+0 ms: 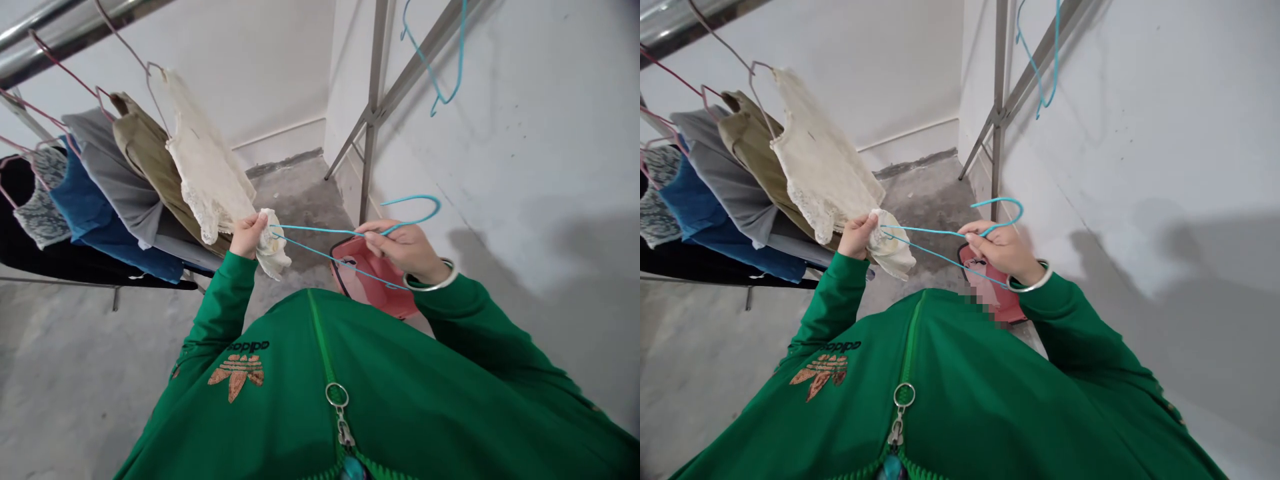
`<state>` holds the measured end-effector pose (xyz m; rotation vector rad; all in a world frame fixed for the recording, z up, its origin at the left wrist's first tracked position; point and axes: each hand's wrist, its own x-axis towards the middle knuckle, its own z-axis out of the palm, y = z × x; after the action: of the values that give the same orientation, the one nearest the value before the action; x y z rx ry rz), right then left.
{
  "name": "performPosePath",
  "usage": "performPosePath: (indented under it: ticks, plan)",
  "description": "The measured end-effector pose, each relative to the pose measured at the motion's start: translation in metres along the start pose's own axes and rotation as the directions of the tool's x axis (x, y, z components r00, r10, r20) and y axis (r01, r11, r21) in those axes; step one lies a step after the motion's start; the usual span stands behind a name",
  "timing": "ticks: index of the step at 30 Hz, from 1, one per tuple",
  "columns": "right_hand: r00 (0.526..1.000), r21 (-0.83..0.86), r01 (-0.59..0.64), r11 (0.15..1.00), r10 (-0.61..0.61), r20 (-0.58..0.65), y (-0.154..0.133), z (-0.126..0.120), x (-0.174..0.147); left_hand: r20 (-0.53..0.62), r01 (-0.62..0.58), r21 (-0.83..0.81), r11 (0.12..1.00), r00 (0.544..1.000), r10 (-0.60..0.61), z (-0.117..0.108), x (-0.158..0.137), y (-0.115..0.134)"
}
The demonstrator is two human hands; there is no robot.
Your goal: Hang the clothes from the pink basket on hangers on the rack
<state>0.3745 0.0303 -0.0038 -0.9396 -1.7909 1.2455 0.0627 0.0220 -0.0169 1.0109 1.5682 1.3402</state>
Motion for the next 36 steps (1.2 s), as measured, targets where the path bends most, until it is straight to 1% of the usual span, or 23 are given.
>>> performPosePath:
  ticks: [1,2,3,5,7,8,9,11,13,15,17,18,19,20,21,22,23,25,27,29,30,33,36]
  plan:
    - [1.0,-0.013,0.014,1.0,-0.014,0.013,0.004,0.01,0.004,0.036,-0.059,0.166,0.984,0.998,0.053,0.004,-0.004,-0.001]
    - [0.999,-0.021,0.033,0.999,-0.032,0.032,0.008,0.021,0.008,0.092,-0.131,0.35,0.928,0.99,0.105,0.01,-0.009,0.0]
    - [0.997,-0.025,0.056,0.998,-0.055,0.052,0.013,0.032,0.013,0.165,-0.209,0.529,0.823,0.976,0.142,0.015,-0.014,0.001]
    - [0.992,-0.012,0.109,0.994,-0.108,0.069,0.022,0.052,0.022,0.31,-0.335,0.786,0.519,0.941,0.139,0.027,-0.025,0.006]
    - [0.987,0.028,0.153,0.988,-0.154,0.048,0.031,0.065,0.03,0.386,-0.399,0.883,0.246,0.917,0.1,0.034,-0.032,0.011]
    - [0.986,0.057,0.163,0.985,-0.165,0.032,0.035,0.068,0.033,0.407,-0.419,0.895,0.153,0.907,0.105,0.035,-0.034,0.014]
    - [0.985,0.091,0.166,0.982,-0.168,0.022,0.038,0.069,0.035,0.424,-0.437,0.895,0.087,0.895,0.136,0.035,-0.033,0.016]
    - [0.986,0.15,0.162,0.975,-0.166,0.012,0.041,0.064,0.039,0.451,-0.469,0.883,0.016,0.859,0.243,0.03,-0.03,0.019]
    - [0.984,0.159,0.173,0.972,-0.179,0.02,0.042,0.054,0.043,0.474,-0.497,0.868,-0.002,0.826,0.305,0.024,-0.025,0.02]
    - [0.978,0.088,0.206,0.975,-0.207,0.003,0.041,0.045,0.047,0.493,-0.518,0.855,0.015,0.822,0.284,0.019,-0.021,0.018]
    - [0.957,-0.065,0.261,0.963,-0.267,-0.114,0.038,0.039,0.051,0.497,-0.525,0.85,0.051,0.829,0.258,0.018,-0.019,0.013]
    - [0.924,-0.162,0.284,0.945,-0.315,-0.216,0.036,0.038,0.052,0.489,-0.524,0.849,0.073,0.83,0.269,0.018,-0.018,0.011]
    - [0.866,-0.261,0.299,0.918,-0.376,-0.33,0.034,0.039,0.05,0.479,-0.524,0.846,0.095,0.827,0.296,0.017,-0.018,0.009]
    - [0.782,-0.354,0.316,0.88,-0.453,-0.429,0.032,0.042,0.047,0.468,-0.528,0.841,0.115,0.819,0.331,0.017,-0.017,0.007]
    - [0.693,-0.43,0.349,0.833,-0.538,-0.48,0.031,0.047,0.043,0.461,-0.537,0.833,0.133,0.807,0.369,0.015,-0.016,0.006]
    - [0.632,-0.483,0.406,0.776,-0.62,-0.465,0.031,0.054,0.038,0.456,-0.55,0.822,0.147,0.791,0.408,0.014,-0.015,0.005]
    - [0.611,-0.504,0.485,0.715,-0.689,-0.389,0.032,0.063,0.032,0.452,-0.566,0.809,0.159,0.772,0.447,0.012,-0.014,0.006]
    - [0.651,-0.444,0.632,0.636,-0.746,-0.142,0.041,0.085,0.023,0.447,-0.601,0.779,0.178,0.732,0.514,0.009,-0.012,0.009]
    - [0.737,-0.354,0.648,0.675,-0.673,0.066,0.055,0.107,0.021,0.453,-0.636,0.747,0.194,0.7,0.552,0.006,-0.013,0.014]
    - [0.807,-0.313,0.588,0.746,-0.569,0.16,0.071,0.126,0.027,0.474,-0.672,0.71,0.21,0.677,0.563,0.006,-0.017,0.02]
    - [0.822,-0.293,0.57,0.768,-0.53,0.209,0.078,0.132,0.032,0.486,-0.688,0.692,0.219,0.668,0.564,0.007,-0.02,0.023]
    - [0.808,-0.257,0.553,0.793,-0.434,0.399,0.093,0.14,0.05,0.518,-0.729,0.635,0.256,0.647,0.559,0.008,-0.03,0.032]
    - [0.757,-0.311,0.555,0.771,-0.314,0.574,0.101,0.133,0.062,0.519,-0.744,0.603,0.289,0.64,0.566,0.004,-0.035,0.04]
